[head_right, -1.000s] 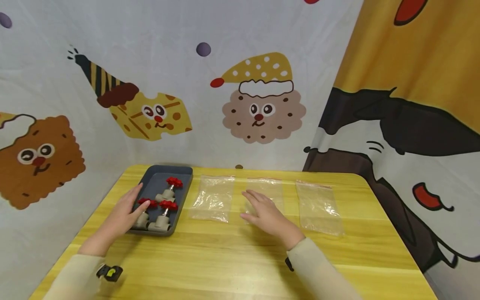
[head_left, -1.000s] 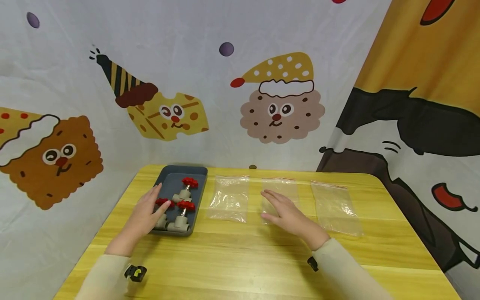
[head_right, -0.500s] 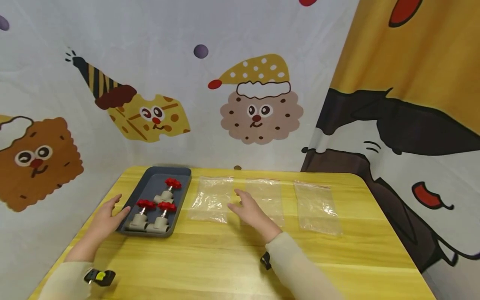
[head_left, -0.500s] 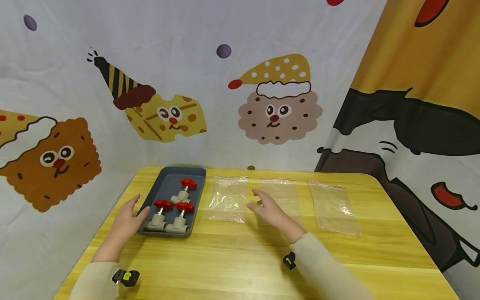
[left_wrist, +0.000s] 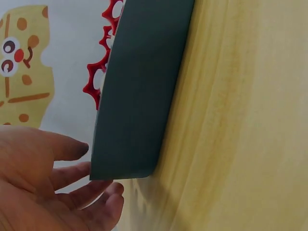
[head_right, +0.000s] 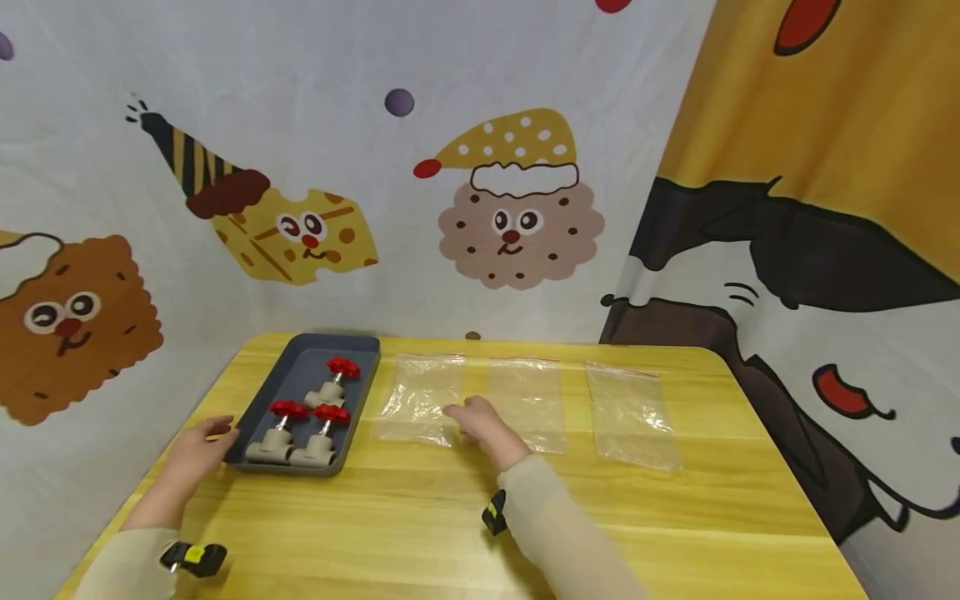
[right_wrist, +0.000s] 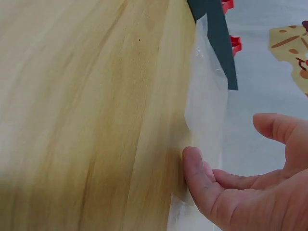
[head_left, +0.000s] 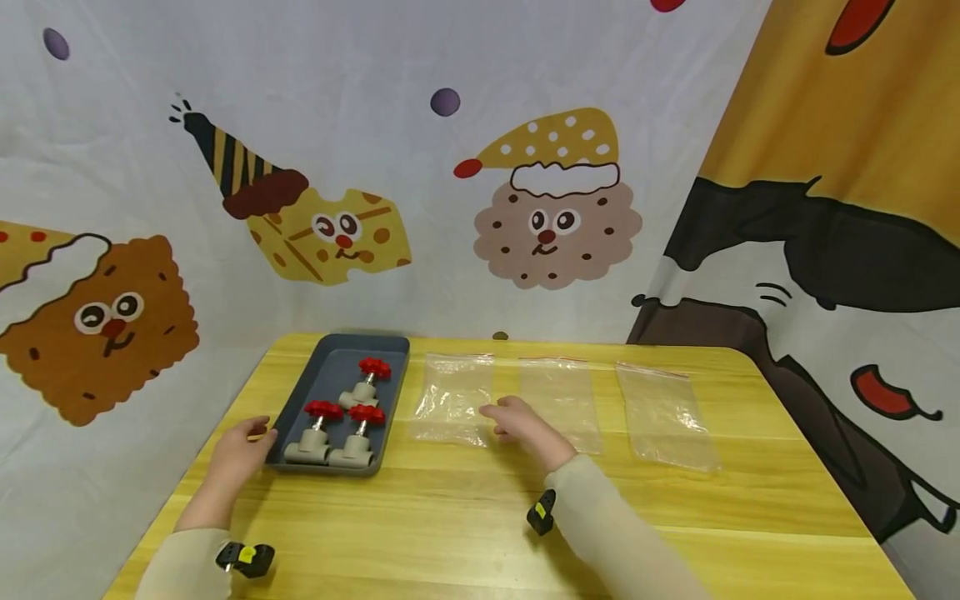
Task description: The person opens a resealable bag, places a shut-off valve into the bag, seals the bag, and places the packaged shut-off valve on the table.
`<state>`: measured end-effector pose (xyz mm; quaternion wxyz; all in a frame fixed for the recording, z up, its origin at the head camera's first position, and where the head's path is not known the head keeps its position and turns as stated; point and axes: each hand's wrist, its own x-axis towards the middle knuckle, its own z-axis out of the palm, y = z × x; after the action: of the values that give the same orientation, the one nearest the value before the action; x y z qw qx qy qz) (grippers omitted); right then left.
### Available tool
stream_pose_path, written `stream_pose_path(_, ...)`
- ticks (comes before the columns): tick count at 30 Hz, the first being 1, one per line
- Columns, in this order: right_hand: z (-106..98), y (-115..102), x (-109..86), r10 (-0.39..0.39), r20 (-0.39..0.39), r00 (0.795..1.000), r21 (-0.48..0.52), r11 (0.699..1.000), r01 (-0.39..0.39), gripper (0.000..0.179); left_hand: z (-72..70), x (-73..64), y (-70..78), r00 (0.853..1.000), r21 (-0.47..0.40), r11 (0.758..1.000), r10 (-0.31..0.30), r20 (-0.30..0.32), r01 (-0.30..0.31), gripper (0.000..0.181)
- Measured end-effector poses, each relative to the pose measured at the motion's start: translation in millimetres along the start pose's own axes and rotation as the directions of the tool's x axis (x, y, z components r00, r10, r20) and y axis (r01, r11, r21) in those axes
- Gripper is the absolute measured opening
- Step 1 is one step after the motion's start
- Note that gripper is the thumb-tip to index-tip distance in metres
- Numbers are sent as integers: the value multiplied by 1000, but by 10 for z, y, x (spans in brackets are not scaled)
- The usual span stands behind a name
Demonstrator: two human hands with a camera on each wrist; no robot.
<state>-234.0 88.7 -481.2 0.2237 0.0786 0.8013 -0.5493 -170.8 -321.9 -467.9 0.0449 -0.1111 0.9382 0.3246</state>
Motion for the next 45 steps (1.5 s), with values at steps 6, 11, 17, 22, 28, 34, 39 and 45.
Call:
stream_pose_path(6, 92, 1, 117, -14, -67, 998, -124, 992, 5, 59, 69, 32, -59, 997, 49, 998, 42, -69, -38, 39)
stream_pose_path(11, 155, -12, 205, -48, -106, 993, -278, 961, 17, 37, 126, 38, -96, 990, 32, 999, 42, -135, -38, 34)
stream_pose_path(17, 220, -52, 177, -63, -186, 981, -425, 905, -22, 41, 151, 26, -93, 988, 20, 1000, 25, -152, -23, 33)
stream_pose_path(22, 267, -67, 158, -85, -217, 972, -479, 877, -31, 66, 159, 29, -101, 988, 10, 1000, 11, -151, -10, 34)
stream_pose_path(28, 293, -58, 164, -101, -241, 965, -518, 854, -41, 46, 178, 32, -112, 984, 14, 1000, 12, -176, -10, 32)
stream_pose_path(34, 277, -52, 167, -107, -227, 968, -525, 850, -29, 28, 164, 14, -93, 988, 12, 1000, 7, -156, -5, 34)
stream_pose_path(39, 241, -45, 188, -138, -212, 967, -526, 850, 6, 11, 178, 16, -103, 985, 25, 1000, 14, -173, -10, 33)
stream_pose_path(45, 163, -24, 213, -181, -193, 964, -467, 881, 72, 20, 199, 23, -112, 983, 24, 1000, 2, -185, 3, 33)
